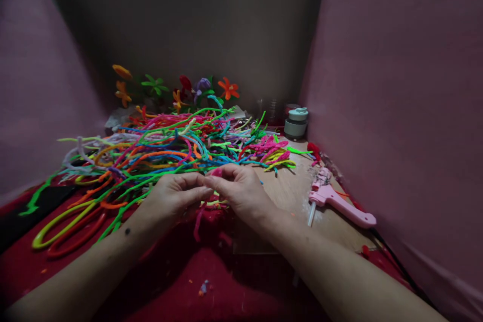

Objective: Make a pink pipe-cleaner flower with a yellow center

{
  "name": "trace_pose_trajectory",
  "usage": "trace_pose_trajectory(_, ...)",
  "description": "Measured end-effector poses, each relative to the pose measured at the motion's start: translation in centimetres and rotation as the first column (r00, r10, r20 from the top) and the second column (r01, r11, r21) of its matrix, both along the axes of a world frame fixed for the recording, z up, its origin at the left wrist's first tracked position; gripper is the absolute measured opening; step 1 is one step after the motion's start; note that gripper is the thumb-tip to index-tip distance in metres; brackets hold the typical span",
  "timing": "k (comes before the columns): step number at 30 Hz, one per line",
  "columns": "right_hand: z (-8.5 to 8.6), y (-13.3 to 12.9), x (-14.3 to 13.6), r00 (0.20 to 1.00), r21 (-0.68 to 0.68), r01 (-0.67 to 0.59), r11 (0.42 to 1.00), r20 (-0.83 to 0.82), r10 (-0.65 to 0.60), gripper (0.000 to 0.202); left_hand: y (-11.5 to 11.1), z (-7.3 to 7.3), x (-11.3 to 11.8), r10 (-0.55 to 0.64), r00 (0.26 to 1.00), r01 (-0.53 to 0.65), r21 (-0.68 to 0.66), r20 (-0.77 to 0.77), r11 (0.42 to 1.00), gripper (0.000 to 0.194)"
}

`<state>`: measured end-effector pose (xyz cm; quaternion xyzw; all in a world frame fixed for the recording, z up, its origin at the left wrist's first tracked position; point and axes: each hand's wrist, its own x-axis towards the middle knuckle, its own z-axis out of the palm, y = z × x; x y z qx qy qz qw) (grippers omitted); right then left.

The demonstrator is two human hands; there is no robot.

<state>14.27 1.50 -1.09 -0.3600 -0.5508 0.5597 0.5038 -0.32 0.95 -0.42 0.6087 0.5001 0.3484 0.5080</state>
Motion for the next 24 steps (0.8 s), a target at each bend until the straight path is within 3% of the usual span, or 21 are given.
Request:
trace_pose_trajectory(3,0.0,-0.1,0.0,0.999,-0.022,0.043,0.999,0.017,-0.043,0.011,0.0,-0.3,0.0,0.014,0.999,-0.010,0.080,-0.044,0.997,0.020)
trace_pose_trajectory(5,0.0,0.1,0.2,0.997,-0.060,0.074,0.995,-0.026,-0.075,0.012,-0.1,-0.5,-0.1,0.091,0.993,-0.072,0.226,-0.077,0.972,0.022)
trace_pose_trajectory(8,-0.3,0.7,0.5,0.982,-0.165,0.070,0.984,-0.159,-0.097,0.017,-0.2,-1.0,-0.4,0.241,0.950,-0.117,0.489,-0.200,0.864,0.030)
trace_pose_trajectory(12,-0.9,1.2,0.5,0.954,-0.250,0.010,0.968,-0.289,-0.084,0.018,-0.4,-1.7,-0.4,0.249,0.904,0.057,0.676,-0.348,0.735,0.021)
trace_pose_trajectory(15,-1.2,1.2,0.3,0.948,-0.293,-0.003,0.956,-0.305,-0.090,0.018,-0.6,-1.8,-0.3,0.171,0.911,0.160,0.705,-0.375,0.691,0.020)
trace_pose_trajectory(20,-1.1,1.0,0.2,0.955,-0.317,0.009,0.949,-0.279,-0.102,0.020,-0.7,-1.4,-0.3,0.135,0.913,0.169,0.659,-0.384,0.733,0.020)
trace_pose_trajectory(24,-0.9,0.9,0.2,0.949,-0.336,0.021,0.942,-0.290,-0.124,0.021,-0.7,-1.2,-0.3,0.137,0.907,0.182,0.663,-0.399,0.726,0.023)
